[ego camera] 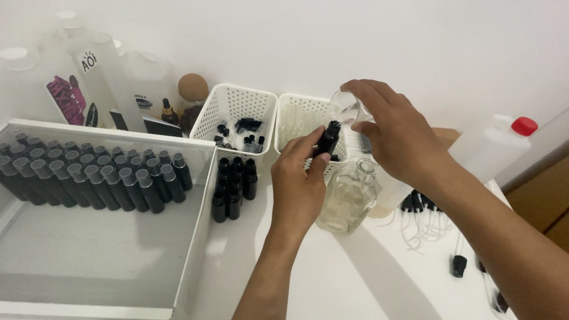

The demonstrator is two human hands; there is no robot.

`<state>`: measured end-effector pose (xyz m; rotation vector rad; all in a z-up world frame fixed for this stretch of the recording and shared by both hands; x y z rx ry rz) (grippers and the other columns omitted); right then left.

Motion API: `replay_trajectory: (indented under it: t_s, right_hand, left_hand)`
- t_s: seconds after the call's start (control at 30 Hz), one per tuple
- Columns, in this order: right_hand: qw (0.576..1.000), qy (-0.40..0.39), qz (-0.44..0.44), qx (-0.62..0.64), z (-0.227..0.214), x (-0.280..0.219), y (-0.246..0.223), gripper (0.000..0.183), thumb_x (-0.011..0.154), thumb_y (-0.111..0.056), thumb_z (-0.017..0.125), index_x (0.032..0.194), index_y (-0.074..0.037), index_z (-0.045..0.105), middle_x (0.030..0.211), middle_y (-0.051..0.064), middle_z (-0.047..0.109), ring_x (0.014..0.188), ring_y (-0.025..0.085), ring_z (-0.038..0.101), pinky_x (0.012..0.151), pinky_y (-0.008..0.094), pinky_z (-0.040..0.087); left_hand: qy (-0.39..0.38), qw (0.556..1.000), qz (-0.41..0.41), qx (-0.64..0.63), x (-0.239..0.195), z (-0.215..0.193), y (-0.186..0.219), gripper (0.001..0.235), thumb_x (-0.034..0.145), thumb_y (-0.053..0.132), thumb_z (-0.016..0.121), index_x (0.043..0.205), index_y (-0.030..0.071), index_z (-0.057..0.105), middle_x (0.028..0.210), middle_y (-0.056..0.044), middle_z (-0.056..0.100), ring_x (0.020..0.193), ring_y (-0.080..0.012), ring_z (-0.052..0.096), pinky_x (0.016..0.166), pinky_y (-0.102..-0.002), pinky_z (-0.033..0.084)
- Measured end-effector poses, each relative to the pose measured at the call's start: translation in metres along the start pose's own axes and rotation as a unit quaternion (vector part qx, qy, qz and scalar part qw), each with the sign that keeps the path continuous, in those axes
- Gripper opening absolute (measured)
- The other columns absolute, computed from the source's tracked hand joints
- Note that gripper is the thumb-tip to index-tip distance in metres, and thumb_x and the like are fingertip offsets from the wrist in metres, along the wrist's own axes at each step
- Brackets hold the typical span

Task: Assembling small perfume spray bottles and transferring liquids between containers

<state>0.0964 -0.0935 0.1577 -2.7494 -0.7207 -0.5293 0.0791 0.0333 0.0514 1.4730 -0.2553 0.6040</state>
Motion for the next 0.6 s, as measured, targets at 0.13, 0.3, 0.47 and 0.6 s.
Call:
replay_trajectory:
  t_s: [0.13, 0.3, 0.47, 0.6]
  right_hand:
    - [1.000, 0.004, -0.003, 0.002, 0.0001, 0.0000, -0.0003, 0.051, 0.098, -0.002, 0.061, 0.147, -0.011, 0.053, 0.143, 0.019, 0.056, 0.124, 0.047, 0.059, 0.096, 0.063, 0.054]
    - [1.000, -0.004, -0.003, -0.003, -0.0005, 0.0001, -0.0032, 0.051, 0.098, -0.003, 0.061, 0.148, -0.012, 0.052, 0.143, 0.017, 0.056, 0.125, 0.046, 0.058, 0.095, 0.063, 0.054]
    - [1.000, -0.004, 0.005, -0.007, -0.0012, 0.0011, -0.0046, 0.050, 0.098, -0.003, 0.060, 0.147, -0.012, 0.054, 0.143, 0.016, 0.057, 0.125, 0.045, 0.059, 0.095, 0.061, 0.055]
    - [1.000, -0.003, -0.005, -0.013, -0.0017, 0.0007, -0.0057, 0.051, 0.098, -0.003, 0.061, 0.148, -0.010, 0.053, 0.143, 0.017, 0.057, 0.124, 0.046, 0.059, 0.095, 0.062, 0.055]
  left_hand:
    - [0.001, 1.000, 0.008, 0.003, 0.0004, -0.0002, -0.0025, 0.043, 0.093, -0.006, 0.063, 0.135, 0.002, 0.065, 0.118, -0.022, 0.066, 0.106, -0.0383, 0.072, 0.079, -0.041, 0.066]
    - [0.002, 1.000, -0.004, 0.001, 0.0010, -0.0010, -0.0023, 0.043, 0.093, -0.007, 0.063, 0.135, 0.003, 0.065, 0.118, -0.022, 0.066, 0.107, -0.0388, 0.072, 0.079, -0.040, 0.066]
    - [0.003, 1.000, -0.008, 0.000, 0.0010, -0.0021, -0.0015, 0.042, 0.094, -0.005, 0.062, 0.135, 0.003, 0.065, 0.119, -0.021, 0.066, 0.108, -0.0383, 0.072, 0.079, -0.040, 0.066]
    - [0.002, 1.000, -0.019, -0.002, 0.0009, -0.0021, 0.0011, 0.042, 0.094, -0.006, 0.062, 0.135, 0.003, 0.065, 0.120, -0.021, 0.066, 0.108, -0.0375, 0.071, 0.079, -0.040, 0.066]
Point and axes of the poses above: each hand's wrist, its own x-axis towards the middle knuckle, its own z-axis out of the palm, y = z × x, the point moved 9 cm from there along x, towards the middle knuckle
